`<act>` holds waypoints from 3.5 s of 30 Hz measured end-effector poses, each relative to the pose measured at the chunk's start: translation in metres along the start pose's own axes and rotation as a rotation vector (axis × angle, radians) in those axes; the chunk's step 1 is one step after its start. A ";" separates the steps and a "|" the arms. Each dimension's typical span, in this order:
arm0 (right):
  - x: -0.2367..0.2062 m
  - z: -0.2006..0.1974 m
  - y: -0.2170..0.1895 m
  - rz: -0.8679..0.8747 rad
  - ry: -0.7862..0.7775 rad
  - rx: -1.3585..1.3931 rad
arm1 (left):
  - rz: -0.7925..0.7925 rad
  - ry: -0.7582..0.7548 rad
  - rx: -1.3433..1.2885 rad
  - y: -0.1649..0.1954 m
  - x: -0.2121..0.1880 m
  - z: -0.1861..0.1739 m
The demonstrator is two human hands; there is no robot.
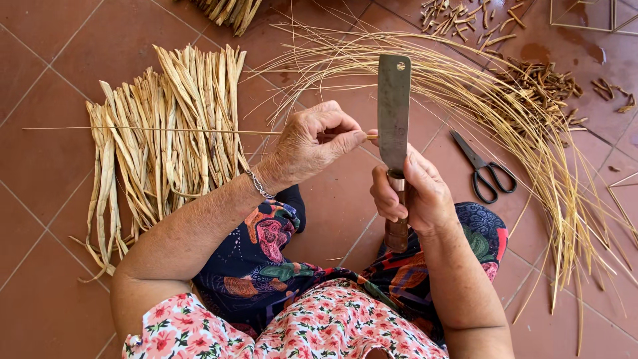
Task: The person sits on a tiled floor and uses a knife to split dried bamboo stalks into thin strips. They repeatedly shave and separate the stalks, then gather the resulting strips into a bundle.
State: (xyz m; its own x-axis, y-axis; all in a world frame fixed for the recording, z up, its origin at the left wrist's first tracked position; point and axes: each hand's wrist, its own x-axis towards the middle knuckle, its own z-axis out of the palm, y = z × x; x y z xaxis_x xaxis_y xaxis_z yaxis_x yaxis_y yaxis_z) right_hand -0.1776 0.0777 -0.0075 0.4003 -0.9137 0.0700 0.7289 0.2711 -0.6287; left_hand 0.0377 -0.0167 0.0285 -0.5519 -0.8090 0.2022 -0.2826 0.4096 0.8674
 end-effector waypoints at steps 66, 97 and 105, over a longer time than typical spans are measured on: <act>-0.005 0.001 0.023 -0.049 -0.063 0.145 | 0.120 -0.039 -0.051 0.007 -0.010 0.006; -0.002 -0.003 0.012 -0.010 -0.116 0.217 | 0.088 0.007 0.063 0.003 -0.012 0.012; -0.005 -0.005 0.016 -0.033 -0.124 0.136 | 0.038 -0.013 0.064 0.002 -0.011 0.016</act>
State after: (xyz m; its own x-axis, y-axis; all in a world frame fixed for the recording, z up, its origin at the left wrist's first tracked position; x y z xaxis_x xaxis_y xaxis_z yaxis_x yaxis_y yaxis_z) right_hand -0.1703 0.0850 -0.0215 0.4345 -0.8806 0.1891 0.8077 0.2880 -0.5144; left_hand 0.0308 0.0002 0.0206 -0.5735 -0.7868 0.2282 -0.3102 0.4664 0.8284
